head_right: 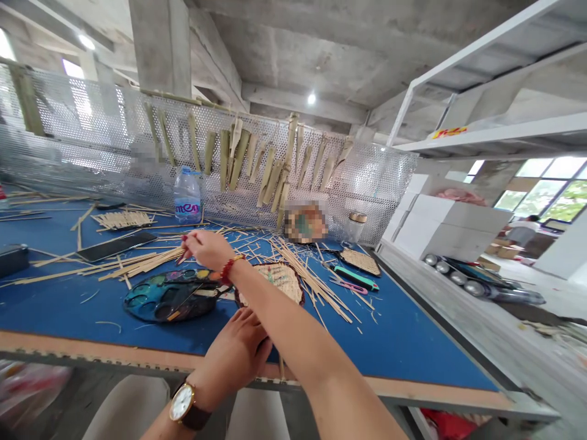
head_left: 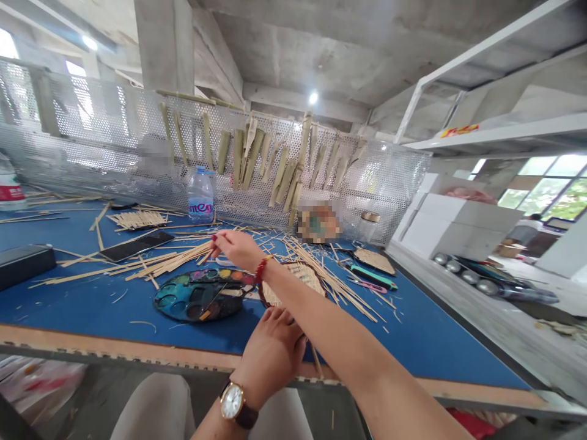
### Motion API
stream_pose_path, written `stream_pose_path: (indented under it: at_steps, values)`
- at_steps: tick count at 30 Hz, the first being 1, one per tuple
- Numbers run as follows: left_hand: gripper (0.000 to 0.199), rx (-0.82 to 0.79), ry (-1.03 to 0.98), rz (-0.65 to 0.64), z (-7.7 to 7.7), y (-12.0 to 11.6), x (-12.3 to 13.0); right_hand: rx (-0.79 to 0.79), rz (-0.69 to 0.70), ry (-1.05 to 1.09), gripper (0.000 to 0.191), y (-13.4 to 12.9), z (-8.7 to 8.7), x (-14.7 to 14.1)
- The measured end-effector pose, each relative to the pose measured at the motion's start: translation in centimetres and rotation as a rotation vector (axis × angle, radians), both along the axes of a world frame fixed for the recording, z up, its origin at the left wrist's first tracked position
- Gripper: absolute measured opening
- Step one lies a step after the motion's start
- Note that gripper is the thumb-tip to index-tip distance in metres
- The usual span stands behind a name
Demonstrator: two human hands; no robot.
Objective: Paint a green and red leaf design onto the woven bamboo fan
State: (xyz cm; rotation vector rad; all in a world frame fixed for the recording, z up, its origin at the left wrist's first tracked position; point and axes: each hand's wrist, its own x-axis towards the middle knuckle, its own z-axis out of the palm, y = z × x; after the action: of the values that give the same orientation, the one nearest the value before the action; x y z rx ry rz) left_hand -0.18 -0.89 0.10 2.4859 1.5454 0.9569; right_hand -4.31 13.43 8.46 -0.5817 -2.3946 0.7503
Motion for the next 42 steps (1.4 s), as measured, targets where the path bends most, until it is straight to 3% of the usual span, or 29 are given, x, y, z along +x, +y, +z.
stream_pose_path:
  at_steps: [4, 8, 11, 22, 31, 38, 42]
  values:
    - [0.032, -0.036, -0.003, -0.013, -0.1, 0.1, -0.2, 0.048, -0.163, 0.113, 0.035, 0.2, 0.7, 7.3]
    - [0.038, -0.070, 0.016, 0.004, -0.1, 0.1, -0.1, 0.068, -0.267, 0.144, 0.038, -0.2, -1.1, 13.0]
    - [0.038, -0.087, 0.036, 0.010, 0.0, 0.1, 0.0, 0.110, -0.301, 0.101, 0.037, -0.2, -2.5, 14.9]
    - [0.039, -0.053, 0.131, 0.011, -0.3, 0.5, 0.1, 0.208, -0.308, -0.048, 0.028, 1.1, -4.1, 15.1]
    - [0.039, -0.050, 0.125, 0.014, -0.3, 0.5, 0.1, 0.183, -0.397, -0.103, 0.033, 0.9, -3.2, 16.6]
    - [0.040, -0.047, 0.146, 0.012, -0.5, 0.7, 0.0, 0.165, -0.291, -0.104, 0.029, 0.9, -3.6, 16.2]
    - [0.040, -0.042, 0.147, 0.006, -0.6, 0.8, 0.0, 0.188, -0.333, -0.151, 0.032, 1.1, -3.3, 16.8]
